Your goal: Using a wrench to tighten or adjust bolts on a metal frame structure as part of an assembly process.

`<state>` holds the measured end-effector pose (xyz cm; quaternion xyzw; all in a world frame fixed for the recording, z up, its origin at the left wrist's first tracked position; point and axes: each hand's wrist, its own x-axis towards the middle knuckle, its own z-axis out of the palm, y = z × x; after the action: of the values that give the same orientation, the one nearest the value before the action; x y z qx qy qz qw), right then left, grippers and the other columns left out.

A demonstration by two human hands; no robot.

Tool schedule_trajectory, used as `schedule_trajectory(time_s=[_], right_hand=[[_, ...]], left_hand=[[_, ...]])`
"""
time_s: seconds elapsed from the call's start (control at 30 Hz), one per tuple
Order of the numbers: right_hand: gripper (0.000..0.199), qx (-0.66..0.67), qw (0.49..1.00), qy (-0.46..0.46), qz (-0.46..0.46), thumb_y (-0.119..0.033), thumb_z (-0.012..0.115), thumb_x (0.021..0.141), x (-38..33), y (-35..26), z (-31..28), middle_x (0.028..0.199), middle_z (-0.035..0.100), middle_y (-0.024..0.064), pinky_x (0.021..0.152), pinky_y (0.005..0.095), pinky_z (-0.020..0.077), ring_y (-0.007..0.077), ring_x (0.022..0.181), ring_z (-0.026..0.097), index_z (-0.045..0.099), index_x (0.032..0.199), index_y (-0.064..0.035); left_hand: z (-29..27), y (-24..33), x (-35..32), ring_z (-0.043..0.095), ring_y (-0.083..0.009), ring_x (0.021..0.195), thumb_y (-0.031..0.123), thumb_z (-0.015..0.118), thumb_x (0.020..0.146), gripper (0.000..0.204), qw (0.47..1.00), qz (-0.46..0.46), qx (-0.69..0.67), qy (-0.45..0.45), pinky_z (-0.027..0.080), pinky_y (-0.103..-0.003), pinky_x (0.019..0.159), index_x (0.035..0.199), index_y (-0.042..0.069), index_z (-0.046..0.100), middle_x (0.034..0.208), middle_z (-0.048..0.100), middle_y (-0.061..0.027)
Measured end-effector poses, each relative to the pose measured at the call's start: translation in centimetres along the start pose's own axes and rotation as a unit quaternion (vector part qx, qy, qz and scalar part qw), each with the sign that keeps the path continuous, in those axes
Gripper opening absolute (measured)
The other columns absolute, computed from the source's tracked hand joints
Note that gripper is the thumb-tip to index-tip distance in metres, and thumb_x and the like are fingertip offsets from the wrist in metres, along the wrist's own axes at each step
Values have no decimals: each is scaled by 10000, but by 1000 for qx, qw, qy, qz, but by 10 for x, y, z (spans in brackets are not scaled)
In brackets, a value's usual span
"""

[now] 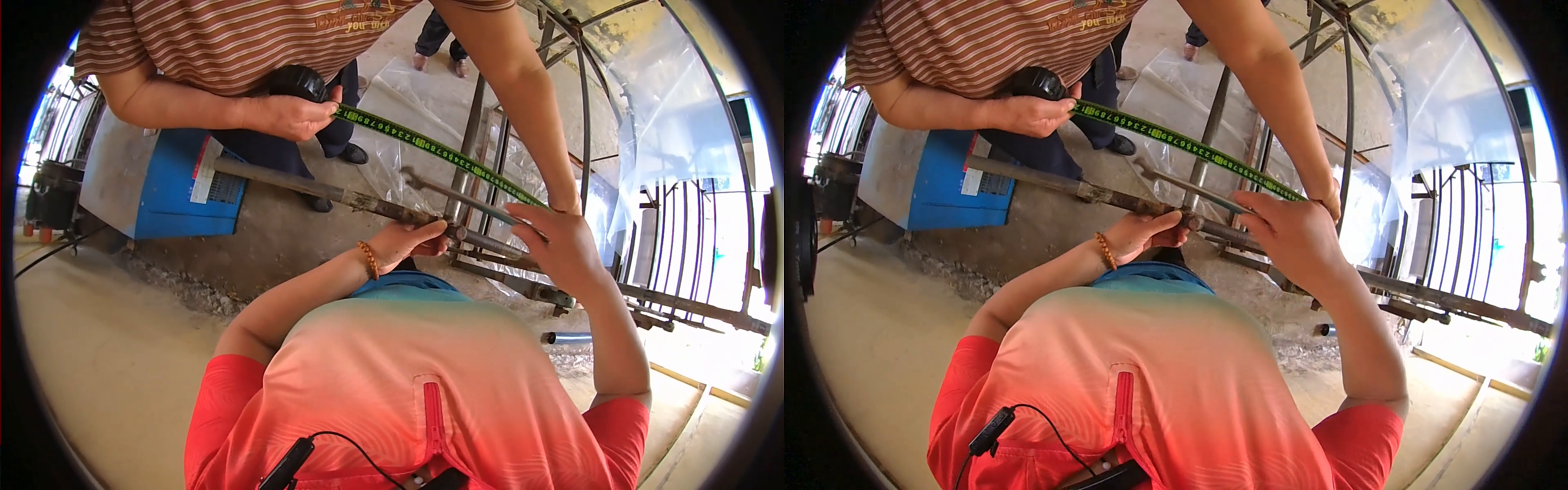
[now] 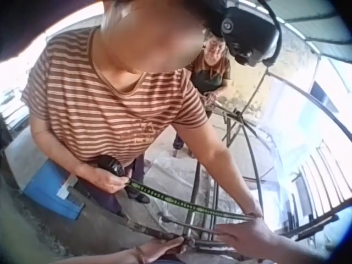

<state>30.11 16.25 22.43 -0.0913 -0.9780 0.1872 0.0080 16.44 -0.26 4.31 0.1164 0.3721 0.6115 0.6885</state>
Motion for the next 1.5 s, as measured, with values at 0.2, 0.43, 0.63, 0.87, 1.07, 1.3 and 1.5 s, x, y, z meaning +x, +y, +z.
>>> schedule_trajectory(time_s=[0.2, 0.43, 0.63, 0.87, 1.07, 1.3, 1.5], right_hand=[[176, 432, 879, -41, 197, -157, 573, 836, -46, 20, 38, 576, 512, 12, 488, 227, 413, 82, 530, 532, 489, 823, -2], [292, 182, 971, -12, 157, -303, 623, 775, 7, -6, 67, 548, 479, 66, 475, 335, 404, 200, 482, 500, 582, 992, -113], [288, -71, 996, -33, 45, -295, 643, 697, 16, -5, 91, 730, 593, 100, 523, 425, 462, 318, 639, 595, 504, 878, -118], [292, -122, 992, 28, 6, -189, 685, 649, 5, -11, 88, 688, 570, 74, 496, 389, 450, 282, 587, 582, 484, 837, -92], [294, -113, 987, 42, 108, -209, 685, 664, 1, -18, 97, 630, 544, 96, 492, 407, 434, 322, 565, 559, 460, 804, -82], [282, -75, 990, 14, 118, -344, 557, 817, 15, -21, 95, 657, 596, 132, 514, 436, 445, 334, 618, 591, 460, 841, -80], [275, 202, 966, 82, 138, -319, 535, 855, -14, -4, 105, 608, 568, 146, 495, 381, 420, 332, 576, 572, 466, 829, -54]], left_hand=[[0, 3, -1, 573, -120, 846, 320, 525, 881, 324, 999, -39, 5, 12, 457, -259, 808, 1031, 41, 594, 898, 604, -28], [9, 15, -5, 565, -100, 753, 313, 580, 851, 270, 999, -10, 2, 33, 460, -237, 721, 886, 47, 601, 804, 602, -20], [-26, -23, 2, 551, -165, 939, 393, 542, 837, 494, 991, 103, -11, -83, 429, -322, 882, 1223, 90, 489, 1107, 567, -45], [-19, -17, 2, 567, -155, 938, 280, 558, 861, 406, 986, 105, 19, -125, 475, -290, 830, 1215, 88, 506, 1120, 563, -51], [5, -9, 12, 555, -73, 627, 365, 555, 855, 279, 995, -27, 93, -28, 459, -212, 576, 903, 99, 625, 765, 597, -8], [35, 60, -60, 568, -227, 619, 168, 584, 807, 124, 712, 346, 604, 88, 435, -329, 582, 776, 54, 549, 698, 579, -80], [44, 69, -41, 568, -290, 760, 166, 577, 802, 134, 563, 403, 712, 117, 427, -380, 757, 869, 52, 552, 793, 604, -106]])
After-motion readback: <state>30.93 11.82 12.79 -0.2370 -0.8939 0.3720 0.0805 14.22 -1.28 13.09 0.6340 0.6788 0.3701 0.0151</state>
